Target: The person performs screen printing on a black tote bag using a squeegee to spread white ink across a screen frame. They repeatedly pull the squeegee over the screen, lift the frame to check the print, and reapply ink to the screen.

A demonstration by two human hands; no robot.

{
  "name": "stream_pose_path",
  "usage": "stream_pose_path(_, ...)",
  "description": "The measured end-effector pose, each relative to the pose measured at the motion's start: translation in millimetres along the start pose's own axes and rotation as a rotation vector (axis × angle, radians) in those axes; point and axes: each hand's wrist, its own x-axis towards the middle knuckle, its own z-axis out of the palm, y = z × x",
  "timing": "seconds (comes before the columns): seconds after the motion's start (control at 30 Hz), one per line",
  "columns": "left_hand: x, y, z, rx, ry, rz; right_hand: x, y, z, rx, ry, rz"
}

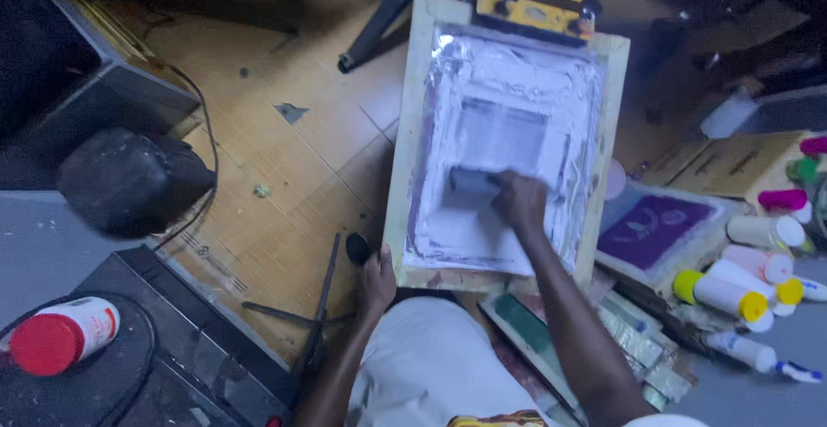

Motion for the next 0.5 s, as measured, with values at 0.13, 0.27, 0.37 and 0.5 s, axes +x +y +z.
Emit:
stream_pose_path(0.13, 11.8, -23.2, 8.9, 0.014, -0.01, 0.006, -102.6, 7.8, 47.3, 0.089, -0.051, -0.056)
stream_pose_path(0.27, 3.4, -13.7, 2.2, 0.073, 0.012, -0.007, -94.5, 12.9, 32.3, -0.038, -0.193, -0.072)
stream_pose_path(0.37, 4.4, -8.0, -0.9, 0.056, 0.026, -0.014, -9.0, 14.9, -19.9, -0.145, -0.171, -0.005)
stream_pose_path(0.5, 15.2, -28.3, 9.2, 0.001, 0.051, 0.036, 126.1, -10.5, -85.6, -0.251, 0.084, -0.176)
